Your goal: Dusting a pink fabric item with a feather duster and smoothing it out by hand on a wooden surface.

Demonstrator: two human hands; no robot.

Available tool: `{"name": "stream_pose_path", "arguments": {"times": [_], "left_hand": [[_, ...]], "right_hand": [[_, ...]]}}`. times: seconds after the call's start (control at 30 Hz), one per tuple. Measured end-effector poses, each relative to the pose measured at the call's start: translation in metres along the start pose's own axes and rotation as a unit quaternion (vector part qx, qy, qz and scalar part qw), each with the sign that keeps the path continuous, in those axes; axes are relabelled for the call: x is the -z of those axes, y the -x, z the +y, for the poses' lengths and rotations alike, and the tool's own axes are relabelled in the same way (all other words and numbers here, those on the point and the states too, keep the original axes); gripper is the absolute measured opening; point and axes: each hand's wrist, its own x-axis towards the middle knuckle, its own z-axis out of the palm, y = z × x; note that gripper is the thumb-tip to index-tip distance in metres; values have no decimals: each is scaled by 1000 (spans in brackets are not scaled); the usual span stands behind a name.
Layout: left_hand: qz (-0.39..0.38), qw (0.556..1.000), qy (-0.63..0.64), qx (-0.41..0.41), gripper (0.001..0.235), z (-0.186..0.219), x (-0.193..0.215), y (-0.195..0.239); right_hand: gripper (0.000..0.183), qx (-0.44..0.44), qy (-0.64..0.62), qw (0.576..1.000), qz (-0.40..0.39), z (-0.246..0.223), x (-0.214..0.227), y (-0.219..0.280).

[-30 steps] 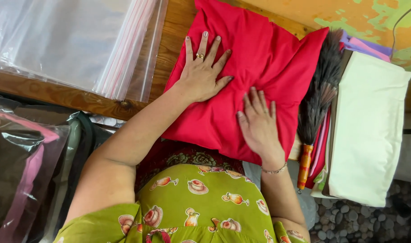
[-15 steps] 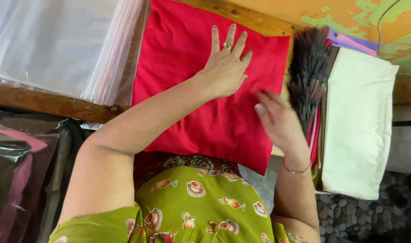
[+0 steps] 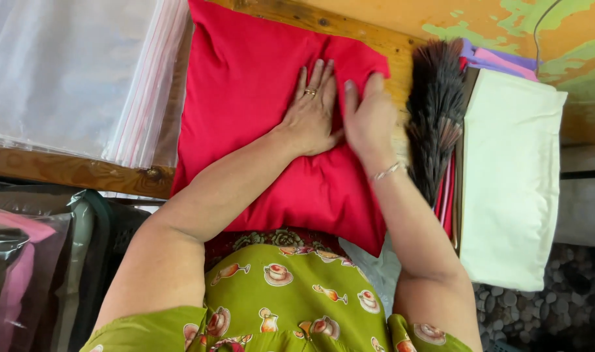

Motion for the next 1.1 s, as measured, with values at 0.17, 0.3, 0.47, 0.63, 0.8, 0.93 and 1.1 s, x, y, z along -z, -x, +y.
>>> {"name": "stream_pose_path", "arguments": {"times": [0.17,0.3,0.47,0.63,0.8,0.93,1.1], "left_hand": [[-62,991,-102,57,72,-2,-7,-1],[-121,989,-67,57,93,13,26,-2],[-136,986,-100,11,93,1,2,-6],[-215,949,-227,-45,63,-13,-27,-5],[-197,979,-43,28,80,15,40,0],[-117,993,-31,4,90,1,1,-4],[-139,989,-53,-8,73,6,19,-4]], "right_hand": [[32,258,161,950,76,-7,-24,34],[20,128,298,943,78,62,-50,-33],[18,129,171,972,-91,-4,-19,-11],[26,195,24,966,-167,-5,-17,2],[15,52,274,956,-87,119,-48,-54],[14,101,221,964,-104,36,-31,-15],[26,227,245,941,-52,7,-28,-6]]}}
